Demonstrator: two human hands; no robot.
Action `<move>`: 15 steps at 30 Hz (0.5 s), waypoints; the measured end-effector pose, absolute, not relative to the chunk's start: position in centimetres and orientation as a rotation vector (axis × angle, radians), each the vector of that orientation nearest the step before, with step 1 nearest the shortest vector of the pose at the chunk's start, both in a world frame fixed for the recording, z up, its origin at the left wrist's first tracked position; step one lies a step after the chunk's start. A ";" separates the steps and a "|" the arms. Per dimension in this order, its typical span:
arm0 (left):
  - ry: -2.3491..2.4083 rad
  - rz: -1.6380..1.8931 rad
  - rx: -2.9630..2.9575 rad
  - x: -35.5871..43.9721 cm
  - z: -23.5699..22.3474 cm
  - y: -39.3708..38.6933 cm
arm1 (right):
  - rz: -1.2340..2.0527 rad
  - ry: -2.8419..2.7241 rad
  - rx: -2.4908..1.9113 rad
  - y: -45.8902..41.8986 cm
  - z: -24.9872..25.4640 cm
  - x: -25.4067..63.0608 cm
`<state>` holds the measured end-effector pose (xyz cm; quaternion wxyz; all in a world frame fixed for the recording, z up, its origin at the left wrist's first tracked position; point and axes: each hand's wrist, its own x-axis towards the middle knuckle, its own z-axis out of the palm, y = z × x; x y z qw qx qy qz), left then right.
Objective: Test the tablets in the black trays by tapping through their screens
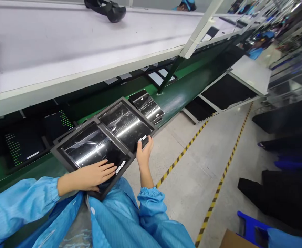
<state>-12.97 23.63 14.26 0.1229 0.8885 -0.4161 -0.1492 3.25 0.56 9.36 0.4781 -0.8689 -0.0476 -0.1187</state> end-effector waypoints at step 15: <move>-0.252 0.485 2.955 -4.0 12.2 33.7 | -0.338 -0.464 -2.497 1.3 12.2 12.8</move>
